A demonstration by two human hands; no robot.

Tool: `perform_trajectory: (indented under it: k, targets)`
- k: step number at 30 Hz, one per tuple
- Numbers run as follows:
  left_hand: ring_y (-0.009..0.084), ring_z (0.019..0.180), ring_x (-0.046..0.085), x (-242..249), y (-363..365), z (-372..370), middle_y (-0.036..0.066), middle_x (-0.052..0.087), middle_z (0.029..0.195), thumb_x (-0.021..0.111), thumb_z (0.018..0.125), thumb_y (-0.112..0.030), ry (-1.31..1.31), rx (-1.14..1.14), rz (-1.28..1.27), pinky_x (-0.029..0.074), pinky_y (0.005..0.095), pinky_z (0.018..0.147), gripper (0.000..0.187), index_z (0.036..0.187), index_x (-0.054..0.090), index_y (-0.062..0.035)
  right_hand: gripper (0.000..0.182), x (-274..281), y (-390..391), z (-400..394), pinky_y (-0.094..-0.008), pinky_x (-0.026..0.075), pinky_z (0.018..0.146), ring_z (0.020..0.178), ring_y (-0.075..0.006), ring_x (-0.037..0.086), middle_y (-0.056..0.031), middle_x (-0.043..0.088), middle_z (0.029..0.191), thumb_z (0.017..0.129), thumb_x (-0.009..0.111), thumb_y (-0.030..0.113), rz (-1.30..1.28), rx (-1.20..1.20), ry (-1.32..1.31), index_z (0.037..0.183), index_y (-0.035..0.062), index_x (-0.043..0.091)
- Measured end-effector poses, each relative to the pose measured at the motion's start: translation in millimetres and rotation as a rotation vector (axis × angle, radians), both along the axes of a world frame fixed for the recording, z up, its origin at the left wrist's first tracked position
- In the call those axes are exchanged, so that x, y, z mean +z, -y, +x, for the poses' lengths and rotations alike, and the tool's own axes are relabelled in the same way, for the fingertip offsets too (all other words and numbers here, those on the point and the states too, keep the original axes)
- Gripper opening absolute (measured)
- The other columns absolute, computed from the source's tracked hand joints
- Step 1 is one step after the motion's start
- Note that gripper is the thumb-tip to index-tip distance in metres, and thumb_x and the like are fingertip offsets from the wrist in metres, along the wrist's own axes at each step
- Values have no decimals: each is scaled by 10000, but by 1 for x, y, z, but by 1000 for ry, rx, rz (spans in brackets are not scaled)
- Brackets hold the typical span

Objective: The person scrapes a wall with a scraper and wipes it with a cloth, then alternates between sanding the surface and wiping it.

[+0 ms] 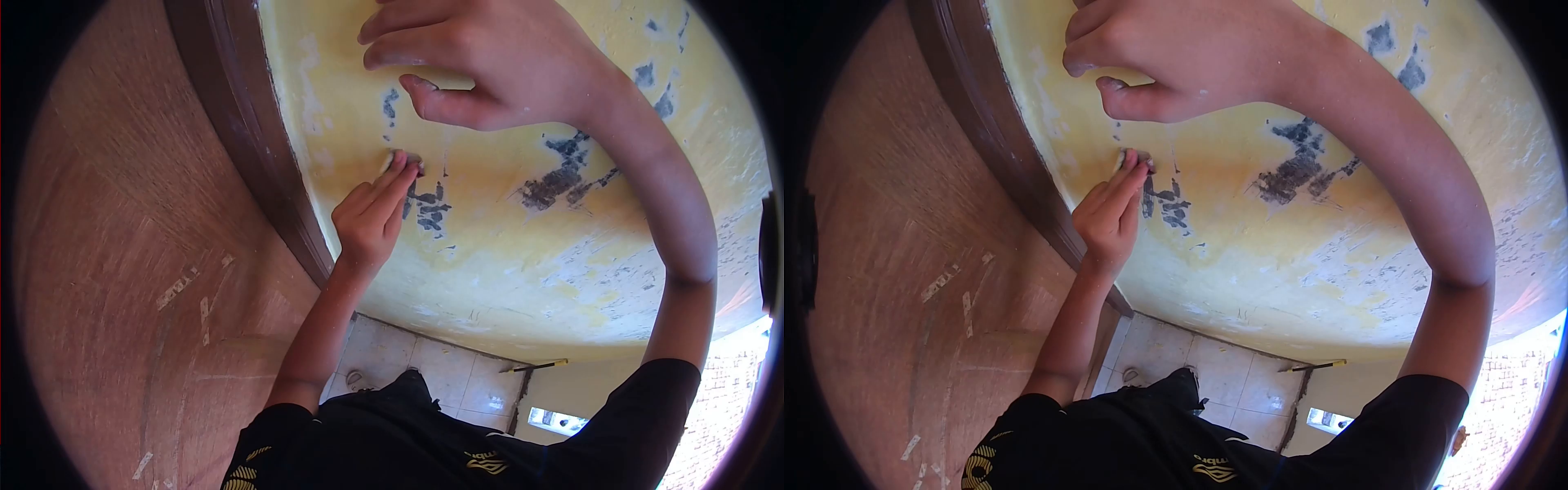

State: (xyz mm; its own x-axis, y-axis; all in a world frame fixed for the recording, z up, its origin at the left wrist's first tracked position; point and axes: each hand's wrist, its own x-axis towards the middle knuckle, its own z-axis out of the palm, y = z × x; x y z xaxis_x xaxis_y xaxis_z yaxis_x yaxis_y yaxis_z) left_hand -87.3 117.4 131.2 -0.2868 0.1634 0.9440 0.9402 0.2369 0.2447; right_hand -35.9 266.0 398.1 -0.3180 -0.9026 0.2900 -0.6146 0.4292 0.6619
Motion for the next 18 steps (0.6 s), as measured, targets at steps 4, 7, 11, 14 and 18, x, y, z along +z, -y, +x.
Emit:
perform_trajectory:
  k: [4,7,11,14,18]
  targets:
    - [311,1015,786,30,-18,-28,227,759,1194,701,908,91,-88,23,325,602,337,829,295,1186,773,25,258,-4,-6,-14,-439,492,1044,1100,-280,624,-65,709,984,815,685,293,12,83,-71,951,76,717]
    - [317,1031,784,23,-22,-20,233,756,1195,695,910,100,-73,-5,298,602,340,843,291,1184,770,34,257,-5,-4,-8,-437,493,1042,1096,-280,623,-60,706,972,816,688,298,-1,26,-11,944,76,715]
    - [321,1117,760,7,-14,-12,269,753,1182,651,949,128,30,6,262,602,357,938,266,1196,742,90,245,-5,-2,-5,-434,494,1040,1083,-280,623,-54,704,961,813,690,287,77,-42,-76,935,75,713]
    - [334,1140,748,14,-17,-11,270,754,1177,649,937,145,28,16,281,600,361,953,269,1180,748,88,231,-10,-7,-20,-430,497,1034,1073,-278,624,-48,701,944,813,685,275,-2,118,-93,928,77,712]
    - [335,1132,751,6,-17,-14,276,750,1180,653,932,152,10,-15,253,602,361,946,270,1178,745,93,217,-5,-5,-6,-425,499,1034,1079,-275,625,-52,707,947,817,677,264,-13,37,-29,927,80,714]
